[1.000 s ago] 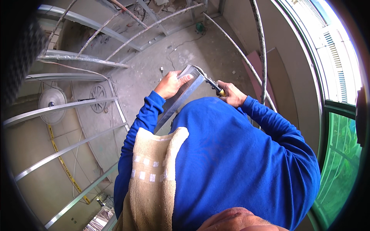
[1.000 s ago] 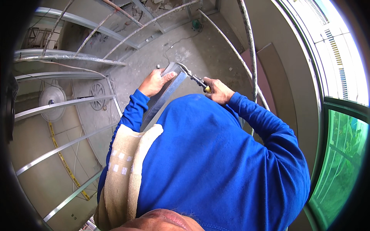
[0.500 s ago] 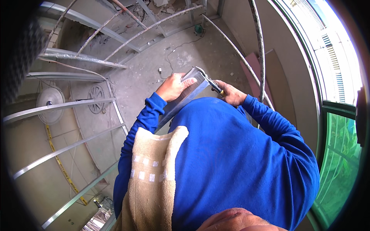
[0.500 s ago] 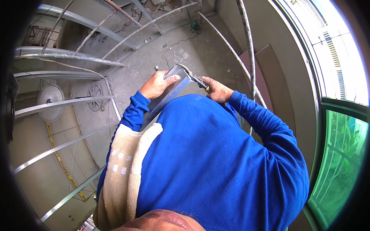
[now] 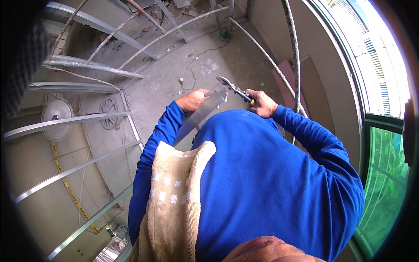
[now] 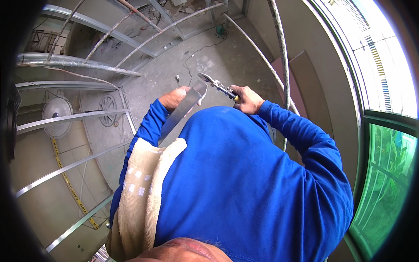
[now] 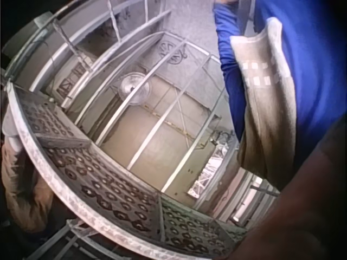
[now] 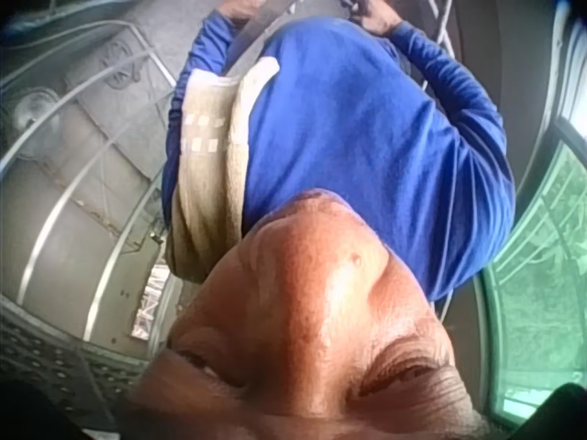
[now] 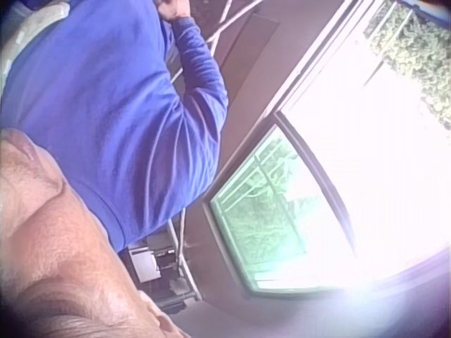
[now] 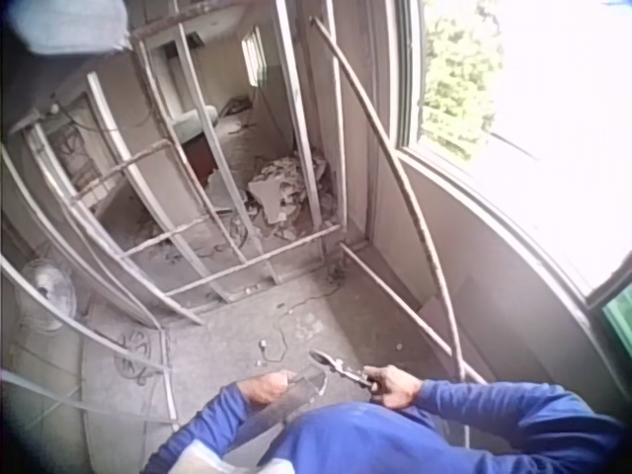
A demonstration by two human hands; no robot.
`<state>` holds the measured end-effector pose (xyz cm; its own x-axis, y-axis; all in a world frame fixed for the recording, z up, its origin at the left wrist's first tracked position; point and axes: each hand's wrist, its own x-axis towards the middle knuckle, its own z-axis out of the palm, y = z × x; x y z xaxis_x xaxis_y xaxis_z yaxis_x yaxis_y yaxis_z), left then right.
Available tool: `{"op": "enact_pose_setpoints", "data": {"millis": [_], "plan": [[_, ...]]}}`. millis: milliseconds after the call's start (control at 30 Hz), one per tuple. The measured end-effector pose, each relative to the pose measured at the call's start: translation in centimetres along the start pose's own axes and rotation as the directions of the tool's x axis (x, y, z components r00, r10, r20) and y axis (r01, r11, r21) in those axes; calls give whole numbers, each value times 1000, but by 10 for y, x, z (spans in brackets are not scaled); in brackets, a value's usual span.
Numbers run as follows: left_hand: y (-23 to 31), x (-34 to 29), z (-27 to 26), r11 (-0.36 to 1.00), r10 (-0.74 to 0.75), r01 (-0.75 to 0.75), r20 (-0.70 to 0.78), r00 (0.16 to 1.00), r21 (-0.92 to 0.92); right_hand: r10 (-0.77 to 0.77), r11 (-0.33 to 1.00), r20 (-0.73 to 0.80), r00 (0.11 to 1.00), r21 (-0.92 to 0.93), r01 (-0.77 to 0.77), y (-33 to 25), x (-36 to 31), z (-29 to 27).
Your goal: The person measures a metal frame with a tape measure, then uses tin snips to cut the frame into smaller pieces. The person repeatedly positions and cuts the metal frame, handling the cut pieces and continuing the cutting process.
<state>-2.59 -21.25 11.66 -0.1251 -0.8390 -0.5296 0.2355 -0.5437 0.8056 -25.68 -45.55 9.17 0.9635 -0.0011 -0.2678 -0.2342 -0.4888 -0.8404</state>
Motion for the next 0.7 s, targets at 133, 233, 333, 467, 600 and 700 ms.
{"op": "enact_pose_setpoints", "data": {"millis": [133, 233, 333, 467, 600, 700], "plan": [[7, 2, 6, 989, 149, -145, -181, 972, 32, 90, 947, -5, 996, 310, -84, 9, 9, 1], [27, -3, 15, 939, 319, -232, -396, 861, 252, 202, 781, 96, 975, 585, -219, 4, 14, -8], [47, -8, 21, 805, 536, -208, -530, 657, 556, 245, 551, 127, 961, 798, -246, -20, 13, -16], [60, -2, 26, 738, 564, 6, -622, 543, 674, -2, 733, -155, 988, 672, 107, -67, 30, -18], [54, 12, 31, 678, 734, -303, -604, 309, 670, -115, 851, -440, 891, 418, 317, -97, 55, -15], [35, 21, 37, 743, 669, -290, -662, 337, 603, -255, 868, -554, 793, 231, 440, -99, 63, -15]]}}
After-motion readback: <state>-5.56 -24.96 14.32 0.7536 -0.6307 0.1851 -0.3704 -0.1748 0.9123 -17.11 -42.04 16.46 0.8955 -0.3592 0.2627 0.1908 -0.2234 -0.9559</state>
